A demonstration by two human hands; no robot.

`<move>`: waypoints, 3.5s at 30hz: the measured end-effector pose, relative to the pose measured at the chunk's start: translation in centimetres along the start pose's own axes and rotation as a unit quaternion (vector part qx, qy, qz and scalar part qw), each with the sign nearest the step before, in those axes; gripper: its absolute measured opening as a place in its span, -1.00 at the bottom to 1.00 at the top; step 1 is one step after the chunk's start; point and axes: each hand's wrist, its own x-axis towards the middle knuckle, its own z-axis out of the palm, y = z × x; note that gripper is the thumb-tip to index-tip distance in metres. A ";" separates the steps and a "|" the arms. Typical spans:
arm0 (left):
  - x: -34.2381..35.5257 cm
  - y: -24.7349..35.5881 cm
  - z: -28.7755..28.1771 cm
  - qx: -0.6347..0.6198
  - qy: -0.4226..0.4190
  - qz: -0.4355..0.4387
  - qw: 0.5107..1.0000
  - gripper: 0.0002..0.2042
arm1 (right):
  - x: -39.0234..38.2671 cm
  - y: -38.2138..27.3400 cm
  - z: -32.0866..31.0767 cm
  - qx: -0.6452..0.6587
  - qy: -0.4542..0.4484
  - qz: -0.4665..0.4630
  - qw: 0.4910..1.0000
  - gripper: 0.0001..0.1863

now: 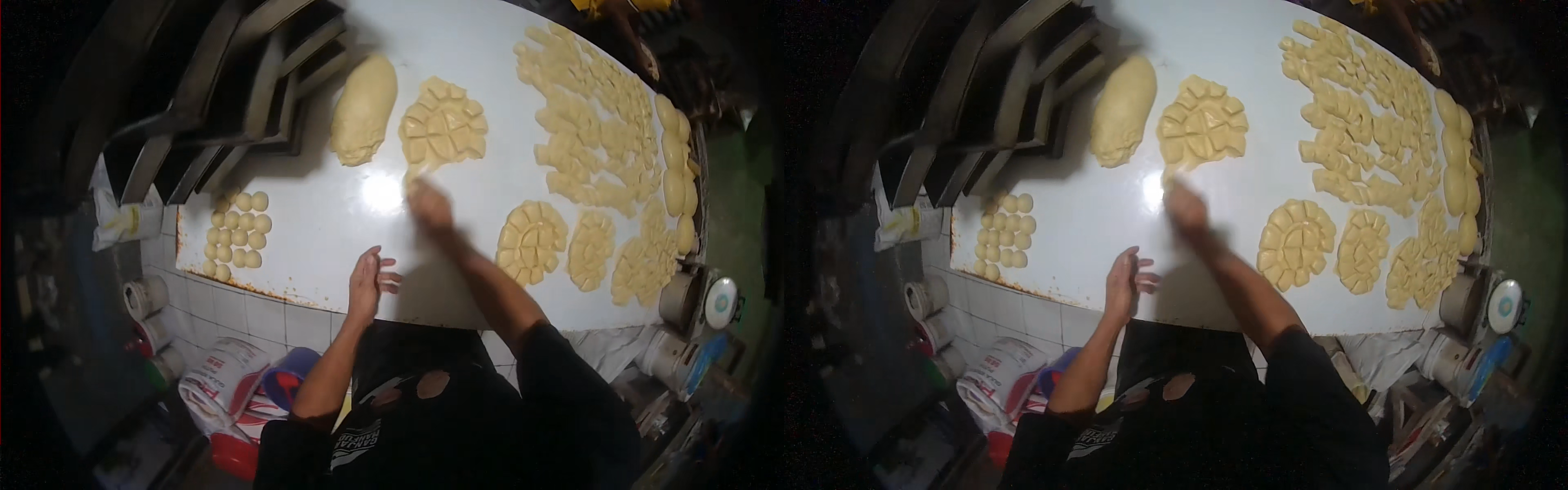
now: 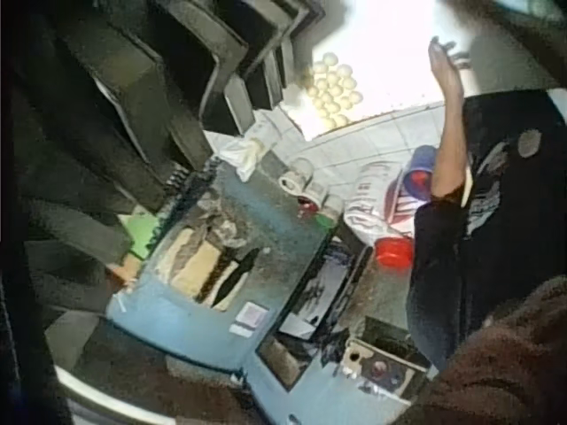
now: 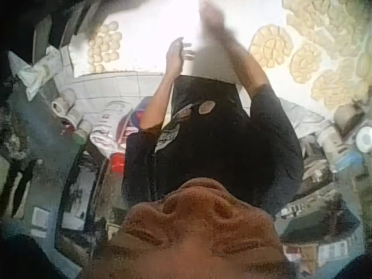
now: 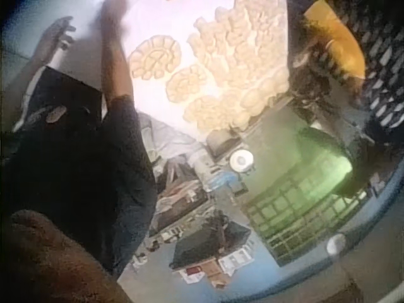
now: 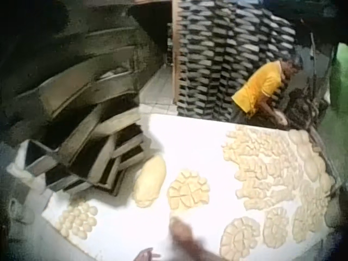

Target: The person takes dough pieces from portions on the table, rolls them into balls by hand, and arranges the dough balls in rows on the surface.

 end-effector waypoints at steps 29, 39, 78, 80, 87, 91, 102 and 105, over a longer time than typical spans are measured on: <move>2.8 -1.0 -10.4 0.663 -0.175 0.336 0.645 -0.75 | -6.5 -12.4 -1.1 0.088 -0.068 0.233 0.966 -0.59; 2.6 -2.7 -9.2 0.575 -0.133 0.459 0.664 -0.85 | -8.0 -12.4 -0.8 0.140 -0.007 0.193 0.971 -0.65; 3.4 1.7 -13.6 0.707 -0.069 0.217 0.670 -0.88 | -2.6 -6.5 -5.3 0.160 -0.281 0.070 0.944 -0.63; 4.2 1.0 -10.0 0.639 0.033 0.365 0.676 -0.87 | -0.2 -6.8 -2.4 0.141 -0.023 0.110 0.984 -0.64; 2.8 -2.8 -15.0 0.516 -0.018 0.158 0.842 -0.87 | -6.3 -3.9 -2.4 0.188 -0.122 -0.029 0.974 -0.67; 5.4 -0.4 -5.9 0.640 0.156 0.236 0.714 -0.78 | -0.1 -8.3 -1.5 0.157 -0.004 0.164 0.974 -0.67; 0.1 -0.6 -8.2 0.515 0.120 0.302 0.793 -0.70 | 18.2 -1.0 -3.6 0.210 0.057 0.083 0.973 -0.83; -2.2 -4.2 -12.1 0.532 0.066 0.401 0.743 -0.70 | 16.5 -0.4 -1.9 0.306 -0.033 0.267 0.913 -0.81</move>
